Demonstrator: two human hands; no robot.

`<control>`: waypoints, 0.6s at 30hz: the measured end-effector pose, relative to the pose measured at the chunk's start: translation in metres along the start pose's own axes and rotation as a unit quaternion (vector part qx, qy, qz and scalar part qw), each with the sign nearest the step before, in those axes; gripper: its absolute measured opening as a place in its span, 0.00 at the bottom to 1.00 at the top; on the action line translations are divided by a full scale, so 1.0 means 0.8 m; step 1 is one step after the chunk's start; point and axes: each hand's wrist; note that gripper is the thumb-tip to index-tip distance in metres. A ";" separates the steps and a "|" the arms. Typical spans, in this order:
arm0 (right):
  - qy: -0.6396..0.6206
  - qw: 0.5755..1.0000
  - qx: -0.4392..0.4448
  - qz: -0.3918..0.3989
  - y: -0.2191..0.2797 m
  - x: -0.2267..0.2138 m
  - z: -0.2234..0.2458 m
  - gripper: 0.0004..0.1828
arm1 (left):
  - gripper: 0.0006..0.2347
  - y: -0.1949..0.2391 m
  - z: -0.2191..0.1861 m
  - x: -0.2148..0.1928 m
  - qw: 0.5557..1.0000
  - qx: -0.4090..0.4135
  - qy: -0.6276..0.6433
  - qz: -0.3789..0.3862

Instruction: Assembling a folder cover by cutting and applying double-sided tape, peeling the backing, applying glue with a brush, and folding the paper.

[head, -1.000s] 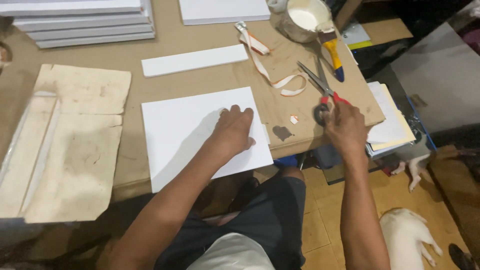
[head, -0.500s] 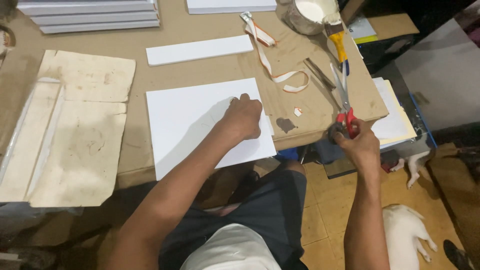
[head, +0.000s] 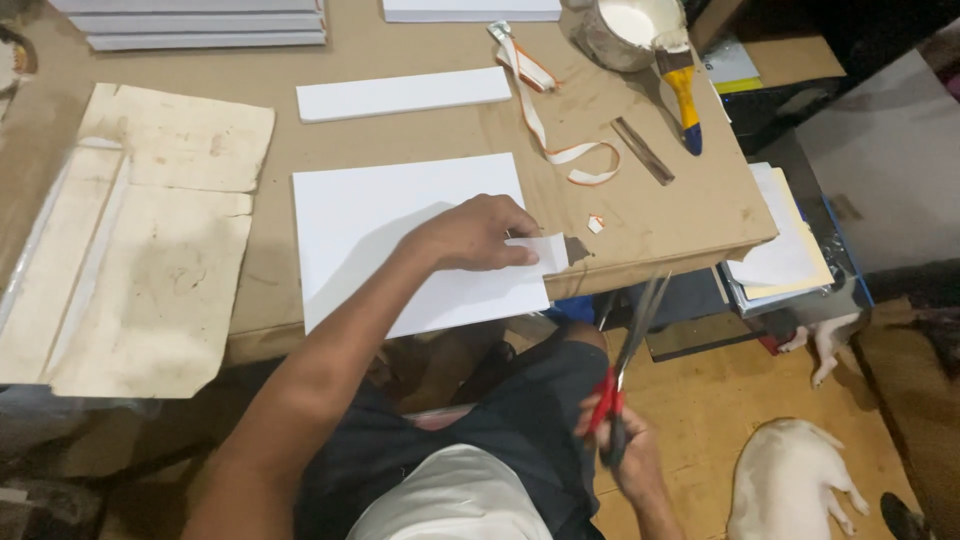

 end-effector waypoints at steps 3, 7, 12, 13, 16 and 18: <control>-0.085 0.990 -0.038 0.106 0.014 0.008 -0.034 0.46 | 0.09 0.032 -0.038 -0.026 0.995 -0.021 0.089 0.047; -0.147 0.979 0.046 0.137 0.016 0.028 -0.021 0.41 | 0.07 0.041 -0.044 -0.028 0.992 0.006 0.105 0.069; -0.278 0.940 0.036 0.193 0.001 0.037 -0.039 0.31 | 0.10 0.042 -0.044 -0.016 0.993 0.001 0.071 0.096; -0.278 0.941 0.038 0.191 0.000 0.044 -0.021 0.31 | 0.10 0.043 -0.045 -0.015 0.993 0.001 0.073 0.097; -0.076 0.983 -0.069 0.152 -0.009 0.060 0.017 0.31 | 0.10 0.042 -0.047 -0.012 0.991 -0.011 0.078 0.108; -0.104 0.977 -0.072 0.169 -0.013 0.059 0.019 0.26 | 0.09 0.040 -0.045 -0.010 0.991 0.011 0.083 0.109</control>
Point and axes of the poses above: each hand's wrist, its own y-axis away from the middle knuckle, its own x-axis out of the palm, z = x × y, and after that the axes turned 4 degrees about -y, right-handed
